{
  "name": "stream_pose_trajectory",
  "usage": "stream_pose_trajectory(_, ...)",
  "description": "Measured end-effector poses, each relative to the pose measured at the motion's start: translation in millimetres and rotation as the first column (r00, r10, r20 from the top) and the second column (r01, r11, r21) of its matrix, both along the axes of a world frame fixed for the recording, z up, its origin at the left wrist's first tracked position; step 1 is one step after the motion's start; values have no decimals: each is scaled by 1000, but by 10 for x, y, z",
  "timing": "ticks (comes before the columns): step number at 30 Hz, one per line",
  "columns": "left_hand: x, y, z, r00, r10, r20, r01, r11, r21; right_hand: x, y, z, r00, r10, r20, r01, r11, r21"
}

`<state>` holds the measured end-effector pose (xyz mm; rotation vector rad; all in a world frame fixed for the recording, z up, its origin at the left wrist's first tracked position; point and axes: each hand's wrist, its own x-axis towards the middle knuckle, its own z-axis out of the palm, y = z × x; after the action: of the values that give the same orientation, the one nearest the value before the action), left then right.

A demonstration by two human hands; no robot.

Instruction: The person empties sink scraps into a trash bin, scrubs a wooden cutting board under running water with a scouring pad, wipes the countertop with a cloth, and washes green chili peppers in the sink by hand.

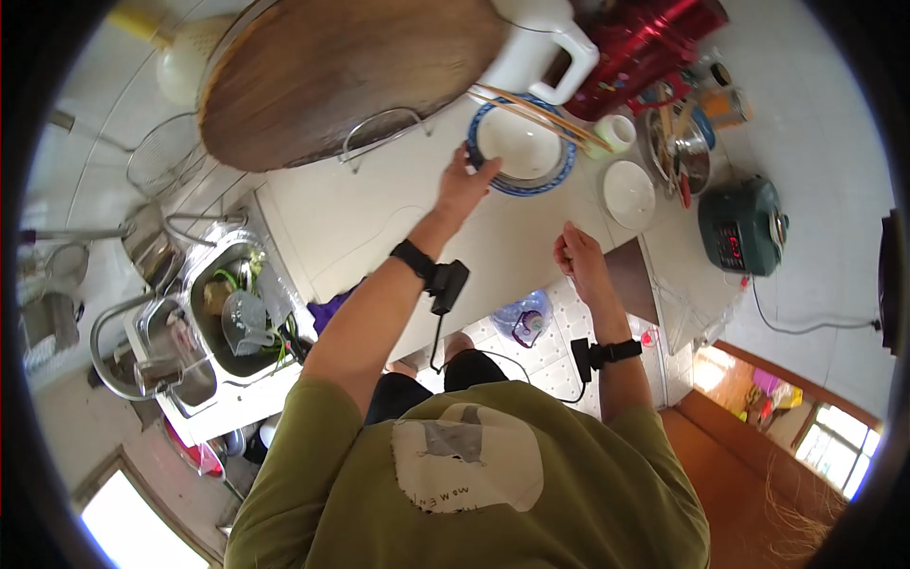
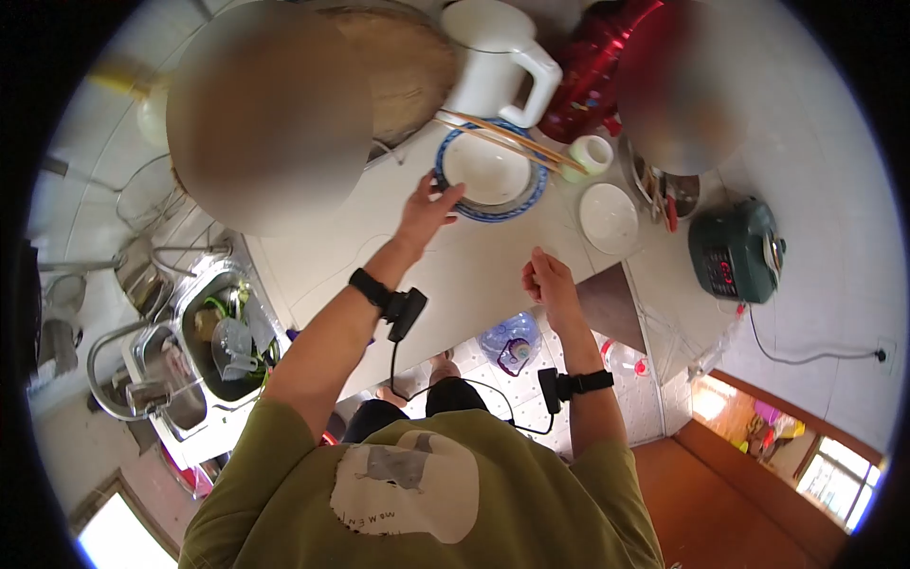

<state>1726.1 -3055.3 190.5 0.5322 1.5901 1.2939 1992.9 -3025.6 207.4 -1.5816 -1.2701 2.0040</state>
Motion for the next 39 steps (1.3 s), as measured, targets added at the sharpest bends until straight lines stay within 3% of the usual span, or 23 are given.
stream_pose_trajectory(4,153,-131,-80,992,-40,121,38,999,15,-180,-72,139,991,126,-54,-127,992,-16)
stream_pose_trajectory(6,224,-206,-106,948,-165,273,139,984,113,-307,-74,212,979,148,-140,-151,988,-15)
stream_pose_trajectory(8,250,-333,-44,931,-140,339,135,990,38,-569,-81,404,973,158,-170,-150,987,60)
stream_pose_trajectory(9,258,-410,-114,879,-42,474,33,999,27,-711,-122,481,969,144,-198,-120,984,131)
stream_pose_trajectory(10,254,-474,-176,799,49,599,-66,998,7,-873,-185,522,966,162,-200,-137,982,134)
stream_pose_trajectory(11,212,-532,-239,706,38,707,-79,997,25,-1079,-265,553,972,170,-160,-127,960,251)
stream_pose_trajectory(12,151,-606,-234,708,45,705,-96,995,33,-1285,-347,570,977,173,-122,-118,923,367)
stream_pose_trajectory(14,22,-831,-192,282,-109,953,-234,956,179,-1659,-534,408,908,390,152,-385,636,669)
stream_pose_trajectory(15,-43,-967,-37,301,-180,937,-328,903,278,-1803,-650,432,902,404,150,-391,622,678)
stream_pose_trajectory(16,-140,-1086,52,314,-190,930,-339,893,297,-1941,-758,472,872,471,134,-395,514,762)
stream_pose_trajectory(18,-384,-1306,206,313,26,950,-523,839,149,-2167,-913,581,792,596,130,-352,273,895)
stream_pose_trajectory(19,-486,-1412,232,320,15,947,-534,829,167,-2240,-968,733,801,596,58,-363,405,840)
stream_pose_trajectory(21,-697,-1626,274,325,225,919,-619,785,26,-2363,-940,1020,830,557,6,-310,452,837)
stream_pose_trajectory(23,-952,-1917,-14,349,121,929,-603,788,124,-2497,-802,1468,887,452,-97,-176,524,833)
stream_pose_trajectory(24,-991,-2068,-123,361,36,932,-578,793,193,-2578,-625,1785,883,455,-114,-108,433,895)
stream_pose_trajectory(25,-991,-2115,208,399,301,866,-634,773,24,-2700,-483,2038,888,407,-213,44,387,921)
stream_pose_trajectory(26,-1006,-2214,318,376,330,866,-674,739,11,-2806,-341,2342,895,399,-198,85,285,955)
stream_pose_trajectory(28,-1060,-2526,435,526,307,793,-586,807,77,-3074,128,2647,932,363,-27,60,-81,995)
stream_pose_trajectory(30,-1067,-2779,521,631,275,726,-555,814,174,-3322,405,2875,911,404,79,-102,34,994)
stream_pose_trajectory(32,-1105,-3078,526,633,335,697,-595,787,163,-3449,752,2904,842,421,336,-365,-12,931)
stream_pose_trajectory(33,-1136,-3246,504,610,382,694,-630,766,132,-3471,692,2943,829,445,339,-367,-23,930)
stream_pose_trajectory(35,-1178,-3615,502,567,468,678,-689,721,78,-3441,589,3039,794,223,566,-550,-134,824)
stream_pose_trajectory(39,-1239,-4445,381,500,592,633,-770,639,10,-3484,941,2940,858,245,451,-461,-22,887)
